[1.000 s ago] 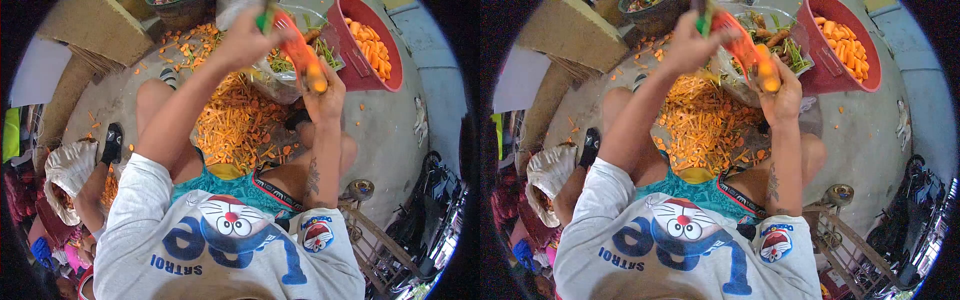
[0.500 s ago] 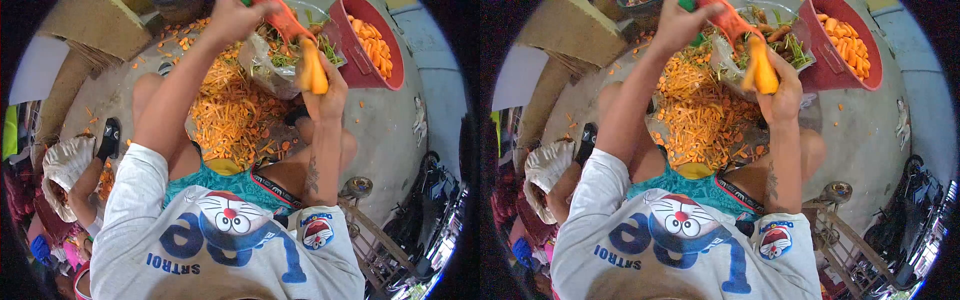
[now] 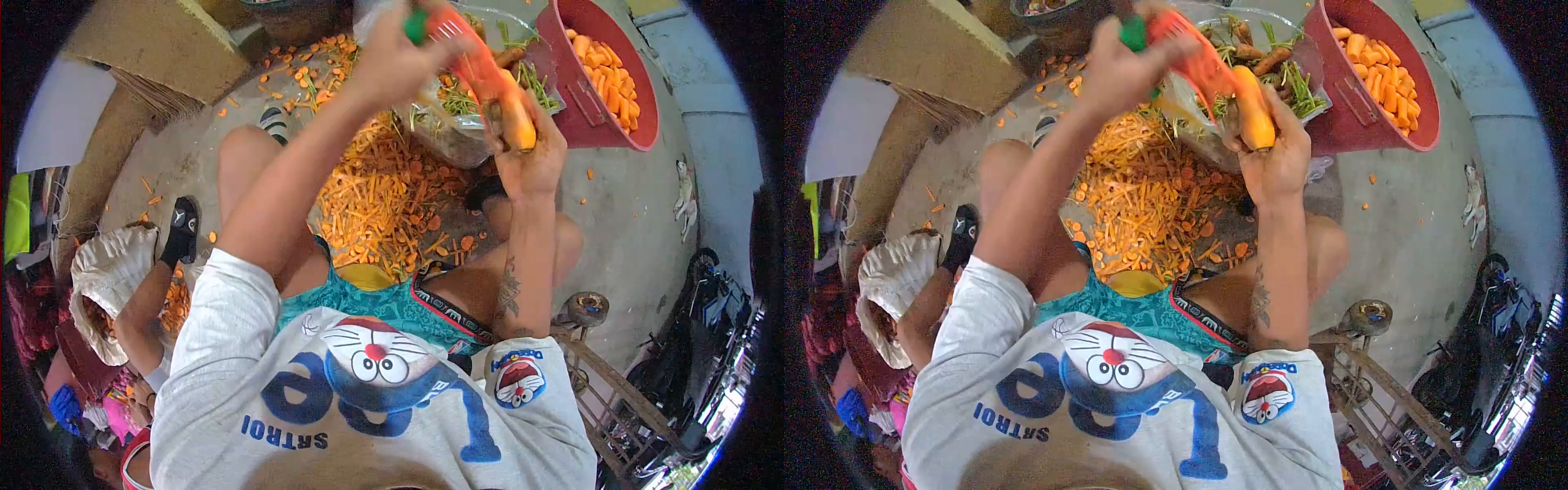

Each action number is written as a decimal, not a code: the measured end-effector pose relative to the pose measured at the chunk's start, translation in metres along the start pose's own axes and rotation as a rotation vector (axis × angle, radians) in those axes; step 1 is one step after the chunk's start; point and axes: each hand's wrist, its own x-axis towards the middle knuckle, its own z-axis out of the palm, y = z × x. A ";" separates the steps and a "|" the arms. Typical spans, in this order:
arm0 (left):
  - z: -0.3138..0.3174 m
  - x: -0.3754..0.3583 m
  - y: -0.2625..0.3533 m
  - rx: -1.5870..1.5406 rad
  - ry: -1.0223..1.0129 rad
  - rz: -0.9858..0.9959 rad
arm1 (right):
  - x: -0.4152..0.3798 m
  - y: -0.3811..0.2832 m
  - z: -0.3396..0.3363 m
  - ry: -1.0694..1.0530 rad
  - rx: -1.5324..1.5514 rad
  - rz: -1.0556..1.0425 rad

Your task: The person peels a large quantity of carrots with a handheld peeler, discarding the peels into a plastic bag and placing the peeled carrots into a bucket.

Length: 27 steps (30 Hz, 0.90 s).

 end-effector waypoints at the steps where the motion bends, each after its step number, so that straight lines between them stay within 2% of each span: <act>1: 0.003 0.001 0.000 0.000 -0.003 0.000 | -0.002 0.000 0.013 0.300 -0.138 -0.070; 3: 0.008 -0.001 -0.002 -0.156 -0.229 0.180 | -0.007 -0.003 0.016 0.248 -0.142 -0.072; 4: -0.006 0.015 -0.010 0.085 -0.118 0.140 | -0.012 -0.001 0.016 0.196 -0.144 -0.070; 5: -0.015 0.029 -0.016 -0.003 -0.122 0.066 | -0.010 -0.002 0.007 0.196 -0.144 -0.062; 7: -0.027 0.037 -0.013 -0.058 0.004 0.049 | -0.002 -0.005 -0.015 -0.231 0.104 0.082; 8: -0.023 0.034 -0.015 -0.058 0.003 0.057 | -0.002 -0.004 -0.019 -0.237 0.102 0.075; 10: -0.004 0.013 -0.015 -0.144 -0.177 0.073 | -0.001 -0.003 -0.015 -0.073 0.052 0.017; 11: 0.002 0.006 -0.011 -0.145 -0.180 0.073 | -0.003 -0.001 -0.009 -0.070 0.052 0.015; 13: 0.012 -0.008 0.010 -0.295 -0.312 0.149 | -0.006 0.002 0.023 0.363 -0.098 -0.055; 14: -0.001 0.015 -0.018 -0.188 -0.387 0.273 | -0.010 0.003 0.017 0.370 -0.100 -0.042; 15: -0.009 0.022 -0.025 -0.187 -0.381 0.266 | -0.011 0.002 0.008 0.234 -0.090 -0.019; 16: -0.015 0.031 -0.024 -0.181 -0.196 0.164 | -0.010 0.000 0.000 0.094 -0.077 -0.006; 17: -0.020 0.036 -0.023 -0.175 -0.017 0.063 | -0.008 -0.002 -0.008 0.093 -0.073 -0.011; 19: -0.018 0.028 -0.013 -0.121 0.002 0.048 | -0.001 -0.008 -0.011 -0.169 0.101 0.101; 20: -0.003 0.017 -0.012 -0.188 -0.045 0.059 | -0.002 -0.007 -0.004 -0.172 0.097 0.095; 21: 0.008 0.001 -0.006 -0.256 -0.093 0.064 | -0.006 -0.004 0.022 0.095 -0.010 0.017; 22: 0.012 -0.011 0.033 -0.617 -0.139 -0.141 | -0.007 -0.002 0.035 0.362 -0.118 -0.061; 23: 0.010 -0.005 0.025 -0.619 -0.137 -0.144 | -0.007 -0.002 0.032 0.365 -0.120 -0.058; 25: -0.005 0.014 -0.009 -0.043 -0.340 0.198 | -0.014 0.000 0.022 0.219 -0.153 -0.053; 26: -0.012 0.023 -0.021 -0.038 -0.132 0.135 | -0.014 -0.001 0.013 0.217 -0.151 -0.047; 27: -0.019 0.029 -0.027 -0.032 -0.130 0.138 | -0.010 -0.003 0.001 0.050 -0.096 -0.002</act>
